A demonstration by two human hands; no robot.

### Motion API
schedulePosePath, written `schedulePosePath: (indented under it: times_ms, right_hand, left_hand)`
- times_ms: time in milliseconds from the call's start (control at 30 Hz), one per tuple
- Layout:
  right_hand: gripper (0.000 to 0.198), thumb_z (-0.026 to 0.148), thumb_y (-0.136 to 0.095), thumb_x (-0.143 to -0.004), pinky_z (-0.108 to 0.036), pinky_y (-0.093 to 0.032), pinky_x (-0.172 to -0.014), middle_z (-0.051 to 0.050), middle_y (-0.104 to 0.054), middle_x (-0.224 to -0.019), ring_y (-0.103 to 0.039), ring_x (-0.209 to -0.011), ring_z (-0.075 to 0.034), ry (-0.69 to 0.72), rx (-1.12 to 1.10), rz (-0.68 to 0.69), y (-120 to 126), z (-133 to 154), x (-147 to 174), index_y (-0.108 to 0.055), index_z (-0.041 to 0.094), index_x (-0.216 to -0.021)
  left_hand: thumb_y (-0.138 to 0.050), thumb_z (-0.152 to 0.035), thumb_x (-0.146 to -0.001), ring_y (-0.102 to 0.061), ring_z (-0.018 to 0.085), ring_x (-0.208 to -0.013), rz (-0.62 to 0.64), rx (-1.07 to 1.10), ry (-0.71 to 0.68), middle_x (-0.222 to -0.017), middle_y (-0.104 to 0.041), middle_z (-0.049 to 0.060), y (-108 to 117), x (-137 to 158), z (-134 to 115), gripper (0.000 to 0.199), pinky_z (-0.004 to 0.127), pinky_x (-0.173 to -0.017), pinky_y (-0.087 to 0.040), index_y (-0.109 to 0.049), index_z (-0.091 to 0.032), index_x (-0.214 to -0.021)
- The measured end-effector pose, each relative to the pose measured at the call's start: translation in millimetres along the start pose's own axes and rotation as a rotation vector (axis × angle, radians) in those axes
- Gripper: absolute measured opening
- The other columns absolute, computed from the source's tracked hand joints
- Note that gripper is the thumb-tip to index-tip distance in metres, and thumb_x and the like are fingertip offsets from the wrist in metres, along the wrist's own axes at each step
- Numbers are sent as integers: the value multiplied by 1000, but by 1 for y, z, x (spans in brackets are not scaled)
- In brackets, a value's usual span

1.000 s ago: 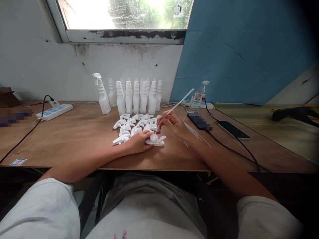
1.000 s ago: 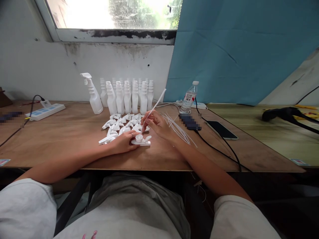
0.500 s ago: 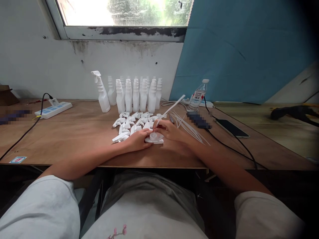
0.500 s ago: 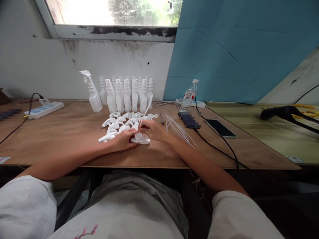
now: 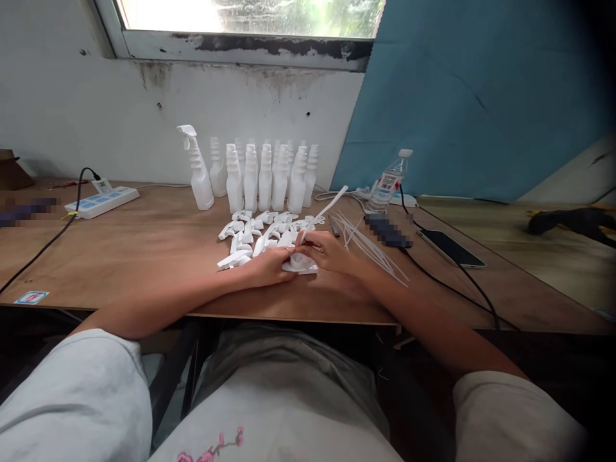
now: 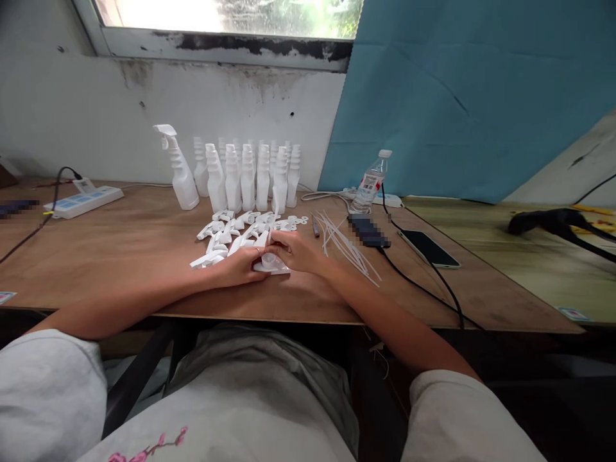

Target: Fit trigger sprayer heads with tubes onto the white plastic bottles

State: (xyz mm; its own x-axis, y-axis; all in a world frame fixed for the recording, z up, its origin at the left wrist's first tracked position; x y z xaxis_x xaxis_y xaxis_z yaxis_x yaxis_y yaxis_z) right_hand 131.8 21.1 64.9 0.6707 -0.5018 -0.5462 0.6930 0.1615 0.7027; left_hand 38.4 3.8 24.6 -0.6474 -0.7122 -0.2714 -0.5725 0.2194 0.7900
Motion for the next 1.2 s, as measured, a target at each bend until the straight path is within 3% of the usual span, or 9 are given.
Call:
schedulePosePath:
  times_ms: [300,433,533,600,733,800,900,1000,1200]
  right_hand:
    - [27,35,-52,-95,-26,-39,-61,-1,-58,-70,-48,-63,-13,8,-17,55,-9,-6,5,-53,18,-73]
    - [27,37,-55,-94,-25,-39,-62,0,-55,-69,-47,-64,-13,-22,-40,7,-5,-6,8,-53,18,-75]
    - [26,37,-50,-97,-26,-41,-67,-2,-56,-77,-49,-70,-13,-4,-56,8,-4,0,8,-55,18,-81]
    - [26,39,-48,-98,-27,-42,-70,-3,-56,-84,-49,-74,-14,4,-62,24,-5,3,8,-56,18,-84]
    - [28,43,-47,-98,-27,-44,-73,-5,-58,-93,-51,-78,-14,-21,-121,105,-12,0,8,-55,18,-86]
    - [28,44,-50,-96,-27,-44,-74,-5,-60,-93,-52,-78,-14,-51,-138,153,-15,-4,9,-55,18,-89]
    - [28,44,-64,-87,-27,-44,-74,-4,-62,-93,-52,-77,-14,-79,-87,197,-19,-8,12,-55,18,-94]
    - [30,40,-70,-82,-26,-43,-72,-3,-62,-94,-51,-77,-13,-91,-54,201,-21,-10,13,-55,19,-96]
    - [30,36,-70,-82,-26,-44,-72,-1,-58,-91,-50,-76,-12,-121,-62,160,-16,-16,12,-53,19,-100]
  left_hand:
    - [-58,-18,-77,-66,20,-89,-5,-22,-8,-102,-71,6,-3,-1,6,29,28,-79,-50,-64,-16,-106]
    - [-64,-22,-78,-65,18,-87,5,9,-28,-101,-71,4,4,0,0,34,27,-77,-51,-62,-18,-112]
    - [-69,-35,-80,-65,16,-82,34,37,-77,-98,-70,4,23,-2,-8,44,26,-75,-52,-61,-18,-119]
    - [-69,-41,-81,-65,17,-88,-75,36,-90,-104,-69,7,55,-9,-5,48,28,-79,-53,-60,-17,-122]
    - [-65,-33,-84,-63,21,-97,-490,-162,42,-116,-63,13,149,-30,33,38,34,-84,-54,-61,-14,-117]
    - [-66,-23,-82,-59,24,-108,-691,-256,112,-125,-57,14,194,-39,61,39,38,-96,-49,-58,-13,-119]
    - [-71,-16,-76,-54,26,-121,-937,-218,260,-131,-51,15,241,-47,111,50,37,-107,-42,-52,-13,-122]
    - [-74,-20,-74,-53,26,-124,-1035,-98,469,-134,-50,18,249,-49,157,61,35,-106,-42,-46,-11,-127]
    - [-78,-27,-70,-56,28,-123,-876,5,670,-133,-57,19,211,-49,195,71,34,-102,-44,-44,-9,-130]
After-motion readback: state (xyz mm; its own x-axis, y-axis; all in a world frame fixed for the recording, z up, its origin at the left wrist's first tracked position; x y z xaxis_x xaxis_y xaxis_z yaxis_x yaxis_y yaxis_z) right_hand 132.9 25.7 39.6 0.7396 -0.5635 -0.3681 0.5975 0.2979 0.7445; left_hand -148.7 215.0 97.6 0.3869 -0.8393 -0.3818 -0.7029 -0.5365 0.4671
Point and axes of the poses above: each hand's wrist, its own x-axis away from the middle knuckle, its own y-axis out of the back of the hand, z = x × y, the point moved 8 cm from there along -x, towards the middle knuckle
